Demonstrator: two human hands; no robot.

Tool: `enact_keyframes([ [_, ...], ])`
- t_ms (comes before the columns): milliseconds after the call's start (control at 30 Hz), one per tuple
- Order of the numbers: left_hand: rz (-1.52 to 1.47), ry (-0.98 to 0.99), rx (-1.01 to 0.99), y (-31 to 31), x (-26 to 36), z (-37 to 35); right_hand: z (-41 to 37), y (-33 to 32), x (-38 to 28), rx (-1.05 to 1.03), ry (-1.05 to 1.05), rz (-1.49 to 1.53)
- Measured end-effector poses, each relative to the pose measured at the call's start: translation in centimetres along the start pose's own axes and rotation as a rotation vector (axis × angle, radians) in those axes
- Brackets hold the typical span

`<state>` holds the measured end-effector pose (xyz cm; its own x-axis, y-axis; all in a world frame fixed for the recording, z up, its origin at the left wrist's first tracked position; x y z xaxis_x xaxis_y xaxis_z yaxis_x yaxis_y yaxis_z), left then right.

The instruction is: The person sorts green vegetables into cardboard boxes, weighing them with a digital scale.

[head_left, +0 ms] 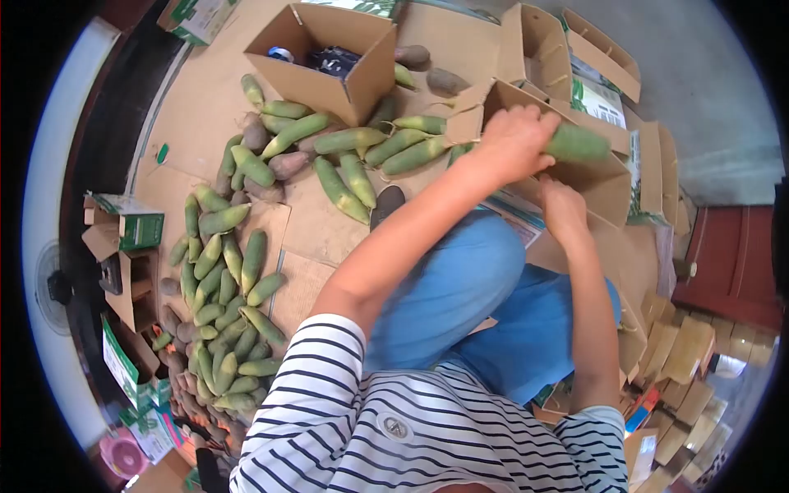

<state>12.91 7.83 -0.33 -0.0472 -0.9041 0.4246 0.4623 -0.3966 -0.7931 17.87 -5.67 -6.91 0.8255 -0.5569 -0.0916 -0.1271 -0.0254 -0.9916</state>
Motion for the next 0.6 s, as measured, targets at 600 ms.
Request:
enact_keyframes([
  [600,0.042,-1.273,-0.019,10.3,-26.2,-39.8,0.3,-1.4,-0.9,-0.002,-0.046,0.117],
])
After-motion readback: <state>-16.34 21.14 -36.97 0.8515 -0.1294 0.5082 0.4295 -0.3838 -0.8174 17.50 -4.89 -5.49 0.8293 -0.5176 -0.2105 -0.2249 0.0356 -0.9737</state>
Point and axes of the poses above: each hand's wrist, its own z-axis towards the middle knuckle, its own y-axis out of the palm, x = y × z, the point moved 5 cm from there along z, towards the middle knuckle, and after that the axes turned 8 degrees about z, right-handed, at the moved point
